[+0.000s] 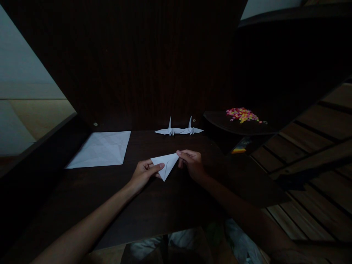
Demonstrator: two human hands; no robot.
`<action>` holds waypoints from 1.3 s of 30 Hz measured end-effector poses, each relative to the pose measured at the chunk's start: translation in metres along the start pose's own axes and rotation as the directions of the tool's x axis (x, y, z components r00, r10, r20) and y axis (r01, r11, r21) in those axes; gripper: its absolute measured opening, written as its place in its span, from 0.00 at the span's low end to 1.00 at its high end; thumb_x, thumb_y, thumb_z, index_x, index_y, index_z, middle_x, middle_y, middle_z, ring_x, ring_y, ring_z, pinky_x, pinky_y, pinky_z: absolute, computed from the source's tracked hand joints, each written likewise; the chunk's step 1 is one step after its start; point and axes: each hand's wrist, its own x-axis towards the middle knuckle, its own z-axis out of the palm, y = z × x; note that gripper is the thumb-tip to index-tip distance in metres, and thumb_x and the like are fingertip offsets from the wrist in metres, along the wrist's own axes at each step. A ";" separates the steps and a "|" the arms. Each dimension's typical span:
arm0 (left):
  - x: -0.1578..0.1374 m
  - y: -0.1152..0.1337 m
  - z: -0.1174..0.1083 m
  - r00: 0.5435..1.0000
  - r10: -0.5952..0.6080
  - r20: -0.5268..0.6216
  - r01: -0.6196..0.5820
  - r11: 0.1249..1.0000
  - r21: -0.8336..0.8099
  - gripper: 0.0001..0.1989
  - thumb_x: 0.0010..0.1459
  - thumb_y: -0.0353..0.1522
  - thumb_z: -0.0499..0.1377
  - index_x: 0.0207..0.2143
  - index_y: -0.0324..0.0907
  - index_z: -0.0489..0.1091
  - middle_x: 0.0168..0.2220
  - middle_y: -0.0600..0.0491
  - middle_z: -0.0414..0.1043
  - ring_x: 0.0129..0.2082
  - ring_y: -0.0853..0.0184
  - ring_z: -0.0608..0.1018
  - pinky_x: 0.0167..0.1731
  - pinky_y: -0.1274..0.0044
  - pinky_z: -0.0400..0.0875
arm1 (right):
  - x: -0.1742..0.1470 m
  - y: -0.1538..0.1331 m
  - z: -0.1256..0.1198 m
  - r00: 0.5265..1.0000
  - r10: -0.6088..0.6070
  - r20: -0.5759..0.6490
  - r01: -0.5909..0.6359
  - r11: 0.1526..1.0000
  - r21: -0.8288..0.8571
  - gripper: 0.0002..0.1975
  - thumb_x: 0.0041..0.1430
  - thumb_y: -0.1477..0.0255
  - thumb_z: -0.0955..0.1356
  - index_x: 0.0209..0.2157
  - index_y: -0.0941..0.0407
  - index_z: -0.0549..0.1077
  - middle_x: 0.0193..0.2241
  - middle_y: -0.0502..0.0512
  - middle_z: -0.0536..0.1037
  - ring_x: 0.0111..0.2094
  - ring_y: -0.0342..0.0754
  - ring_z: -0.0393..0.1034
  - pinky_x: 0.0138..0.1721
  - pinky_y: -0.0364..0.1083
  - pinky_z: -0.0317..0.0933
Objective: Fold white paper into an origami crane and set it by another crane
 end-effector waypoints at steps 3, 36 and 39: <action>0.000 -0.002 -0.001 1.000 -0.007 0.008 0.007 1.000 0.028 0.17 0.43 0.38 0.70 0.31 0.34 0.77 0.27 0.49 0.78 0.25 0.67 0.77 0.26 0.78 0.71 | -0.001 0.000 0.002 0.999 -0.013 0.038 0.015 0.999 -0.035 0.13 0.48 0.62 0.72 0.24 0.59 0.74 0.10 0.46 0.69 0.12 0.39 0.61 0.15 0.39 0.55; -0.006 -0.001 0.007 0.973 0.004 0.233 -0.065 0.965 0.254 0.15 0.49 0.41 0.65 0.33 0.37 0.76 0.31 0.51 0.76 0.28 0.66 0.77 0.27 0.75 0.77 | -0.014 0.001 0.009 0.886 -0.350 0.306 0.435 0.855 -0.281 0.09 0.56 0.67 0.69 0.27 0.57 0.79 0.25 0.51 0.74 0.26 0.43 0.69 0.28 0.42 0.62; -0.006 -0.003 0.006 0.974 0.061 0.217 -0.133 0.933 0.336 0.14 0.51 0.41 0.64 0.32 0.37 0.77 0.30 0.51 0.77 0.28 0.67 0.77 0.30 0.77 0.74 | -0.017 -0.001 0.008 0.859 -0.388 0.333 0.489 0.816 -0.310 0.09 0.57 0.67 0.69 0.30 0.56 0.80 0.26 0.51 0.75 0.29 0.44 0.71 0.32 0.43 0.64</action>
